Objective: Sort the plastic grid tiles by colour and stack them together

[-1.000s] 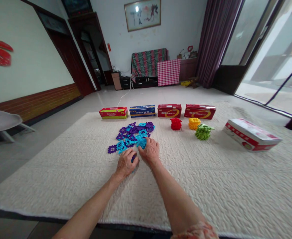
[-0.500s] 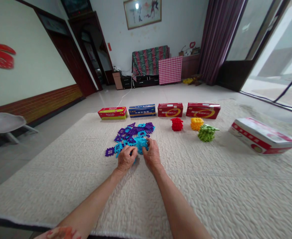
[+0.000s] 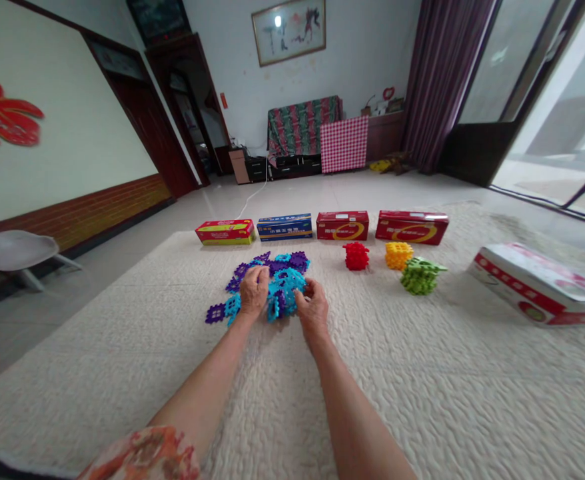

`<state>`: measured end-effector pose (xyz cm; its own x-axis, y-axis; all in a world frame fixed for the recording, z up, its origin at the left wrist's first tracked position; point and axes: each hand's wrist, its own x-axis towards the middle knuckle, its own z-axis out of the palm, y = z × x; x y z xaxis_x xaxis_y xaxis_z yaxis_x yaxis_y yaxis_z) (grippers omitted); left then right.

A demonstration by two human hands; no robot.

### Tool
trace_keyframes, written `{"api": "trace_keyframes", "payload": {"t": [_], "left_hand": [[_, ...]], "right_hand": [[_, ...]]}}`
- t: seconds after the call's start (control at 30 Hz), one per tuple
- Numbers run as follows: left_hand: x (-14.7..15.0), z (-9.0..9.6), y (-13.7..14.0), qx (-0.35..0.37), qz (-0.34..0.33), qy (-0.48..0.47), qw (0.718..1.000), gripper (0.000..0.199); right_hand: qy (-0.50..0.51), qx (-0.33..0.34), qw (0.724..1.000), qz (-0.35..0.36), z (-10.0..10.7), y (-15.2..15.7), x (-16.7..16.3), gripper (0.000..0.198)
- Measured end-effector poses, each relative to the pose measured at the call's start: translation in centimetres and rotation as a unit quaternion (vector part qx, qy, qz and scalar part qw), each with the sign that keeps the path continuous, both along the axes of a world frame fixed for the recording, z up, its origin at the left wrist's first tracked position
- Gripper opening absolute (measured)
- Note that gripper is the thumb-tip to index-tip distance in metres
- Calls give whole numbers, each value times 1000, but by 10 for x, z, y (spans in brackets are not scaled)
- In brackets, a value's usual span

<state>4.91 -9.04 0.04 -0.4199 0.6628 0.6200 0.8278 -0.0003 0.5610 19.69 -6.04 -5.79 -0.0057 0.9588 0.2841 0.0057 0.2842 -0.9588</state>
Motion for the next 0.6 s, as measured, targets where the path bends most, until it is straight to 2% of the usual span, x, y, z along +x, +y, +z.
{"api": "trace_keyframes", "payload": {"t": [0.1, 0.2, 0.27, 0.3, 0.43, 0.6], "left_hand": [[-48, 3, -20, -69, 140, -31, 987, 34], [-89, -3, -44, -196, 248, -84, 945, 39], [-102, -10, -55, -254, 252, -90, 929, 42], [-103, -14, -58, -259, 248, -74, 931, 42], [-87, -26, -55, -230, 207, -1, 951, 38], [-66, -32, -47, -207, 191, 39, 959, 36]], "right_hand": [[1, -7, 1000, -16, -1, 4, 0, 46], [-4, -8, 1000, -19, 1, 4, 1, 46], [-8, -9, 1000, -16, 2, 4, 1, 46], [-9, -9, 1000, -15, 2, 4, 1, 46], [-6, -5, 1000, -18, -1, 7, 0, 45], [26, -7, 999, -45, -10, 13, -2, 47]]}}
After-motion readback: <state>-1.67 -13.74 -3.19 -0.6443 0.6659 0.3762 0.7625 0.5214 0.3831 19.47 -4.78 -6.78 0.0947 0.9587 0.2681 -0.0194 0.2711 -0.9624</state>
